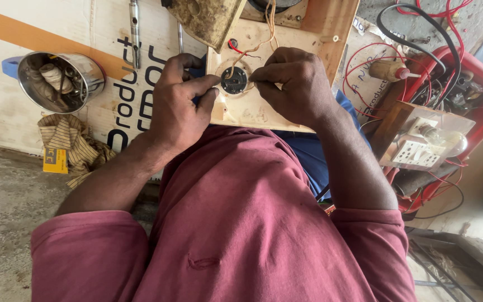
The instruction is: The person sits on the floor and repairs a small electronic device by stripping wires, twisting connections, and securing components inside a plastic housing. They use a screwdriver and pliers to manipulate wires and fasten parts, then close the device casing.
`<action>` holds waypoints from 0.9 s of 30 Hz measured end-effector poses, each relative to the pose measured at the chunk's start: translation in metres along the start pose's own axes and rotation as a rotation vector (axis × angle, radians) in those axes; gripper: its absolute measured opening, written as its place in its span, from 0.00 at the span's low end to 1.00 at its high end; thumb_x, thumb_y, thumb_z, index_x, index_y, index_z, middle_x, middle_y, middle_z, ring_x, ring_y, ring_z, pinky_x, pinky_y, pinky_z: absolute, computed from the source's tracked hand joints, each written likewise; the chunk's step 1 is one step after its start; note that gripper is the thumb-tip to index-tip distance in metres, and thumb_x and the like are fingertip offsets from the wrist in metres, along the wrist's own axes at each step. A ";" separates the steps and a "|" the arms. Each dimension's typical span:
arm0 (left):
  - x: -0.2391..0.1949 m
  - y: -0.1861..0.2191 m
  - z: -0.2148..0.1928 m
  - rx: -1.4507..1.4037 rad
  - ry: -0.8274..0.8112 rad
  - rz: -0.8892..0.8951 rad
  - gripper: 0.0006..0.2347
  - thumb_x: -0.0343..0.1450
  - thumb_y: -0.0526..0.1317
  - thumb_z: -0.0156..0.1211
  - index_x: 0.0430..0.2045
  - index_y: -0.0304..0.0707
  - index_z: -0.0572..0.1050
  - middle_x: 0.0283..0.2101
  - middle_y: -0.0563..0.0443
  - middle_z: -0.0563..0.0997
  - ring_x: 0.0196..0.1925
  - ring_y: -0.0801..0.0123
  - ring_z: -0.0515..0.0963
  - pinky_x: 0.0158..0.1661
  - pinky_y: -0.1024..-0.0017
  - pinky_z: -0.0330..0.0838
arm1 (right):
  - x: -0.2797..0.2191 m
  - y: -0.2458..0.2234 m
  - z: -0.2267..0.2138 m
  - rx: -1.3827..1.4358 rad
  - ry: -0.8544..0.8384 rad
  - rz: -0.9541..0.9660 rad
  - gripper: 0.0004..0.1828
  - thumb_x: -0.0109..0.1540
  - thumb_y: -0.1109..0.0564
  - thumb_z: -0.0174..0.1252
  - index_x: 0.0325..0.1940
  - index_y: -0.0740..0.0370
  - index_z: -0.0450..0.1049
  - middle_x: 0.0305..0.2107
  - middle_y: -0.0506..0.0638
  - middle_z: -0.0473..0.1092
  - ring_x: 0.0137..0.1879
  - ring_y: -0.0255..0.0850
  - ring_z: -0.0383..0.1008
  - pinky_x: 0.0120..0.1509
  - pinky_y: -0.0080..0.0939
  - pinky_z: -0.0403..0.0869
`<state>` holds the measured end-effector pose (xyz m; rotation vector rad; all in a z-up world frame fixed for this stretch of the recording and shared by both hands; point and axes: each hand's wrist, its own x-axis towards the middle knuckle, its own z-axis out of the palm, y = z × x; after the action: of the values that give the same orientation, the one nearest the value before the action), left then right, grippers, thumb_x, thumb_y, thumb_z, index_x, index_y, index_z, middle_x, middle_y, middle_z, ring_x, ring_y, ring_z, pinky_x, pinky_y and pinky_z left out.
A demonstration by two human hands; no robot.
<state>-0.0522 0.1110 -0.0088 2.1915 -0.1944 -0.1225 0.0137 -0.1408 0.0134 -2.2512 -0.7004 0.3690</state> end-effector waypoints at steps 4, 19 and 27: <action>0.000 -0.001 0.003 0.029 -0.024 0.026 0.10 0.68 0.30 0.72 0.43 0.30 0.84 0.54 0.31 0.71 0.50 0.54 0.80 0.48 0.66 0.80 | 0.000 0.000 0.000 0.006 0.003 -0.008 0.09 0.60 0.62 0.68 0.44 0.58 0.84 0.34 0.51 0.76 0.41 0.43 0.78 0.45 0.42 0.77; -0.001 -0.007 0.018 0.140 -0.015 0.063 0.10 0.66 0.31 0.73 0.36 0.23 0.83 0.56 0.17 0.70 0.58 0.38 0.75 0.54 0.52 0.76 | 0.007 -0.005 0.018 0.018 0.026 -0.026 0.09 0.60 0.62 0.69 0.44 0.57 0.84 0.32 0.49 0.75 0.39 0.42 0.79 0.43 0.42 0.77; 0.005 -0.017 0.028 0.224 -0.082 0.096 0.09 0.65 0.29 0.71 0.34 0.20 0.82 0.62 0.08 0.65 0.67 0.27 0.68 0.62 0.44 0.71 | 0.010 -0.012 0.016 0.115 0.021 -0.011 0.12 0.61 0.63 0.68 0.49 0.60 0.82 0.36 0.51 0.77 0.41 0.42 0.80 0.45 0.40 0.79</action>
<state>-0.0499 0.0982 -0.0390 2.3969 -0.3753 -0.1428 0.0102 -0.1189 0.0103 -2.1390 -0.6637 0.3704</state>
